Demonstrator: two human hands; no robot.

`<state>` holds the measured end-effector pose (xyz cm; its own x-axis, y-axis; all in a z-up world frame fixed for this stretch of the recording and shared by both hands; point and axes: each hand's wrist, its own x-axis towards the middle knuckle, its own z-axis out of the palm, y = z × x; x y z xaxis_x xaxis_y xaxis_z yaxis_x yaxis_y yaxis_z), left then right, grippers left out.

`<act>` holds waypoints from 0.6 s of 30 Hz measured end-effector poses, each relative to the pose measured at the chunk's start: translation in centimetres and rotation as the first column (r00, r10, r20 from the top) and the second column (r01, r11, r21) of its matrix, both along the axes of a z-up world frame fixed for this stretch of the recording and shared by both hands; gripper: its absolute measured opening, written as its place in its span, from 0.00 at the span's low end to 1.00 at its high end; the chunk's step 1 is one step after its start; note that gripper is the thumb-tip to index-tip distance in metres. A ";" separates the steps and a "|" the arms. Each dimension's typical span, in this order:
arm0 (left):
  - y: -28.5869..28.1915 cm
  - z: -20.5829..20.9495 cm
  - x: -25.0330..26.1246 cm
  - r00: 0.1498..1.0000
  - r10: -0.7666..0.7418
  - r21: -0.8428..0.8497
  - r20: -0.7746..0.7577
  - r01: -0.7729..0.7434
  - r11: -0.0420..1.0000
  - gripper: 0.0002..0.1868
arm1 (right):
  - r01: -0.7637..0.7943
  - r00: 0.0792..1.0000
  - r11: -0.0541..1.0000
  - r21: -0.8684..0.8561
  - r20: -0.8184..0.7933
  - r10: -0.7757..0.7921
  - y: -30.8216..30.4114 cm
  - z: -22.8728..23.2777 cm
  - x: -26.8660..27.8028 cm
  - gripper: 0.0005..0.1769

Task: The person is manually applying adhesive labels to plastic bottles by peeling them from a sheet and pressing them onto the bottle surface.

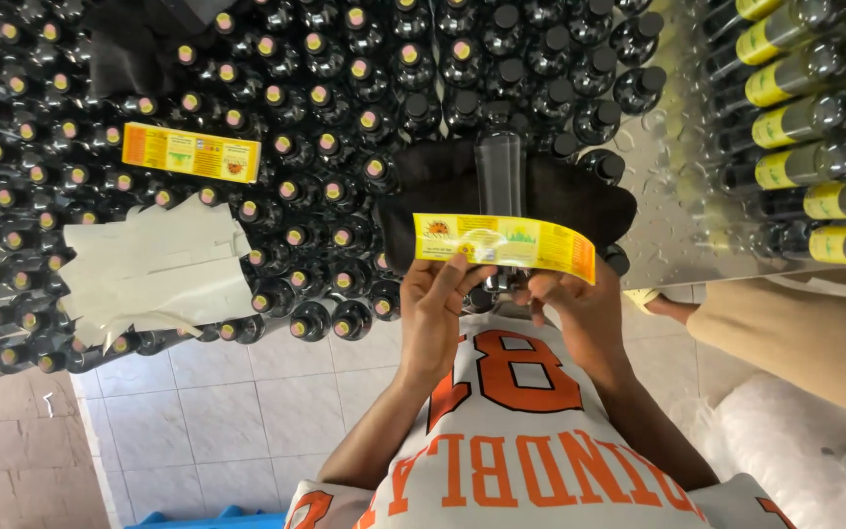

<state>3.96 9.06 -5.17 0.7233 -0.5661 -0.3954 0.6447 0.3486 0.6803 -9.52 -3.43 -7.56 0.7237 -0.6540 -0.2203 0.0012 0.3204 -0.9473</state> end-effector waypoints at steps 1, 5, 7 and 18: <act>0.1 -0.3 -0.4 0.999 -0.039 0.016 0.007 0.039 0.999 0.24 | 0.066 0.996 0.998 -0.001 -0.052 -0.066 0.1 -0.2 -0.3 0.20; 0.4 -1.2 -0.9 0.992 -0.126 0.057 -0.011 0.126 0.990 0.24 | 0.137 0.979 0.990 -0.012 -0.150 -0.138 -0.4 -0.3 -1.2 0.08; 0.1 -1.2 -1.0 0.991 -0.132 0.093 0.016 0.129 0.987 0.22 | 0.124 0.979 0.992 -0.018 -0.158 -0.125 -0.6 -0.3 -1.1 0.07; -2.3 -1.7 1.8 0.877 -0.195 0.384 0.439 0.014 0.923 0.20 | 0.154 0.937 0.976 -0.156 -0.290 -0.194 -2.7 0.9 2.0 0.14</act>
